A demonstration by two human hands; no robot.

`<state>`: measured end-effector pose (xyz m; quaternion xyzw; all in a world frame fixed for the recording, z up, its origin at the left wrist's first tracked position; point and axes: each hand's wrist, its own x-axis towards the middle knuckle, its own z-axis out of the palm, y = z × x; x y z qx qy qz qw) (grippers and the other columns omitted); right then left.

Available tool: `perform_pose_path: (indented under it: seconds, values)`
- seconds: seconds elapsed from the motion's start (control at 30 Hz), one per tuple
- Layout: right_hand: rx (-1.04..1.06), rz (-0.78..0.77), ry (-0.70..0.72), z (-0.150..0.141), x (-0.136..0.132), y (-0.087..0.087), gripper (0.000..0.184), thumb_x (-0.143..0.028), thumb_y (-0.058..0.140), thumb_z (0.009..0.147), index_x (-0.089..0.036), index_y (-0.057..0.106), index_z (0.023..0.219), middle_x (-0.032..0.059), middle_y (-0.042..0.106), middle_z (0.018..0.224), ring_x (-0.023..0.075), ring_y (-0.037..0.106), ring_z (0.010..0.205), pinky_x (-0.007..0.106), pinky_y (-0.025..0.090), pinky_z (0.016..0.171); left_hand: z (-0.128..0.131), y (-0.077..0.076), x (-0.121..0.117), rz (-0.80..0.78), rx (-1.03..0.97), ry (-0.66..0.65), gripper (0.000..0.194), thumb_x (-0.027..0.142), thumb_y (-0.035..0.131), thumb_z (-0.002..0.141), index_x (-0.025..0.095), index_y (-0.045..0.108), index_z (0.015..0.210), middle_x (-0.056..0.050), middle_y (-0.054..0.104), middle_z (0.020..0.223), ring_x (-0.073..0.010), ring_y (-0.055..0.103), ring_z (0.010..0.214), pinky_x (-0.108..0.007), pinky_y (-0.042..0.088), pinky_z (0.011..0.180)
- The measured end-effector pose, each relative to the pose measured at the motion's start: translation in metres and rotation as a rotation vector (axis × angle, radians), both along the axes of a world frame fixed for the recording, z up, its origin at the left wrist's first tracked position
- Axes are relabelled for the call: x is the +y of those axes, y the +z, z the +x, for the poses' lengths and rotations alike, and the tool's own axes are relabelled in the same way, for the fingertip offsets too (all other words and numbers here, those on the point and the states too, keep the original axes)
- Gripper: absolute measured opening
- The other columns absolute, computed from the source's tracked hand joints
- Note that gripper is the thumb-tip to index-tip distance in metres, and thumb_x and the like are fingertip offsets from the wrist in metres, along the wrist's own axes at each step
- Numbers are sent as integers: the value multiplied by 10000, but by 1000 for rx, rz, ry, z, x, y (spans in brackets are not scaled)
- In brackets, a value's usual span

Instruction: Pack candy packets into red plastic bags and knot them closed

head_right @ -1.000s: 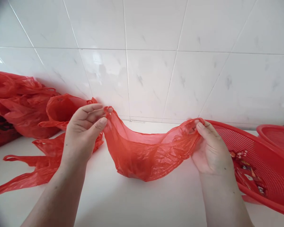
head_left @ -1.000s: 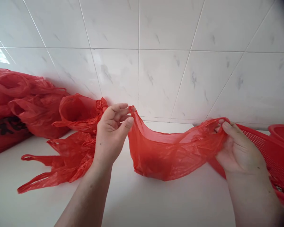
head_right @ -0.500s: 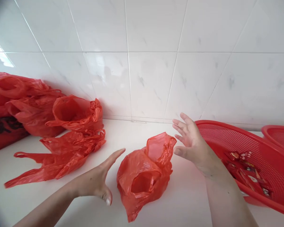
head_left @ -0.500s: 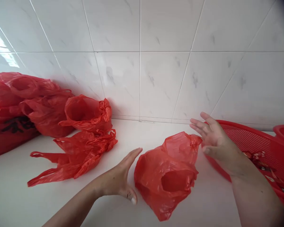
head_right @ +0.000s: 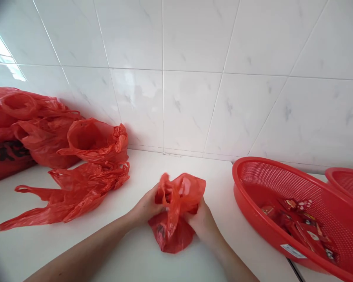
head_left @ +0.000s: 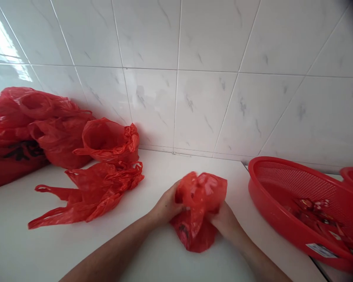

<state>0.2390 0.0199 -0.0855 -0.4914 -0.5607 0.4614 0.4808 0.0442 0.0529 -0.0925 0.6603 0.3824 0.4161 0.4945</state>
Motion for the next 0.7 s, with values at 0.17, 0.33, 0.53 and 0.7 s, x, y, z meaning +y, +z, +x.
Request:
perform_pose_path:
  seconds: [0.17,0.33,0.53,0.7]
  values:
    - [18,-67,-146,-6,38,-16,153,-329,623,714,-189,618,774,34,685,780,221,614,754,307,472,644,13,-2,29,-119,-156,197,118,255,549,747,145,593,745,-47,649,776,-180,591,705,-273,455,632]
    - [155,-52,-210,-12,54,-21,205,-384,601,742,-194,615,816,31,695,825,209,617,759,284,468,629,9,-10,42,-144,-383,378,128,258,509,771,171,558,851,-17,638,806,-145,574,694,-243,446,619]
    - [87,-91,-190,-5,46,-21,279,-440,583,766,-194,620,893,66,687,927,251,626,849,331,488,693,4,-18,39,-71,-335,445,150,260,449,812,169,558,858,-27,622,846,-146,559,756,-241,446,662]
    - [47,197,-42,2,38,-4,606,-386,641,743,-295,396,1290,59,461,1347,242,449,1214,405,393,975,6,-9,35,21,-112,509,164,189,406,797,170,569,793,-15,625,783,-152,545,724,-229,425,613]
